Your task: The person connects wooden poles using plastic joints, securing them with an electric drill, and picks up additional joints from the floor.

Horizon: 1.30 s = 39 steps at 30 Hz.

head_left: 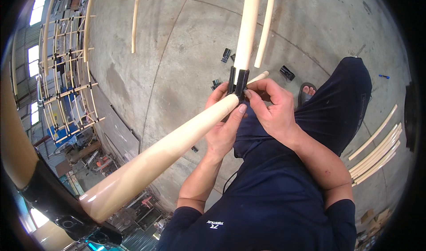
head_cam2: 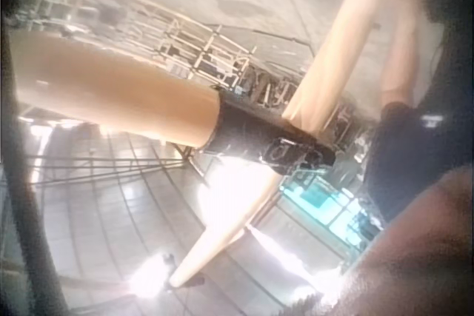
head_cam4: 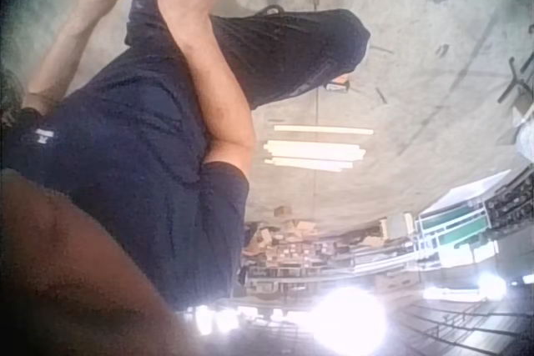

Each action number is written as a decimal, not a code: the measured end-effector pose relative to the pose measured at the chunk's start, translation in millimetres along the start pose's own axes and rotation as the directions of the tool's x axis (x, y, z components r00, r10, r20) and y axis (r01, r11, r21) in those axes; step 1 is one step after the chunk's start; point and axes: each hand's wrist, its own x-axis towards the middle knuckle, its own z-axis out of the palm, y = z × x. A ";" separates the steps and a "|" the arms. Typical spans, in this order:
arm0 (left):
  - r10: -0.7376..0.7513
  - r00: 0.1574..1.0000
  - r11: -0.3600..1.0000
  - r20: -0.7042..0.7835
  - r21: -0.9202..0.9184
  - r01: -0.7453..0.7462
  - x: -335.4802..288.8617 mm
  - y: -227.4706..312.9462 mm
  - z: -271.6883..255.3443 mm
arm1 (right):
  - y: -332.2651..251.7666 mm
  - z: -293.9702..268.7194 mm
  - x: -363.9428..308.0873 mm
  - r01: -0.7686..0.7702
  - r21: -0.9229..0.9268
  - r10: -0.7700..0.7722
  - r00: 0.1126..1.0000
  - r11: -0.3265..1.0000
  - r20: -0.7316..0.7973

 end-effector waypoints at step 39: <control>-0.373 0.906 0.811 0.200 -0.404 0.423 56.9 0.1 -37.6 | 13.0 6.5 -4.4 -0.027 0.111 0.036 0.996 0.993 -0.078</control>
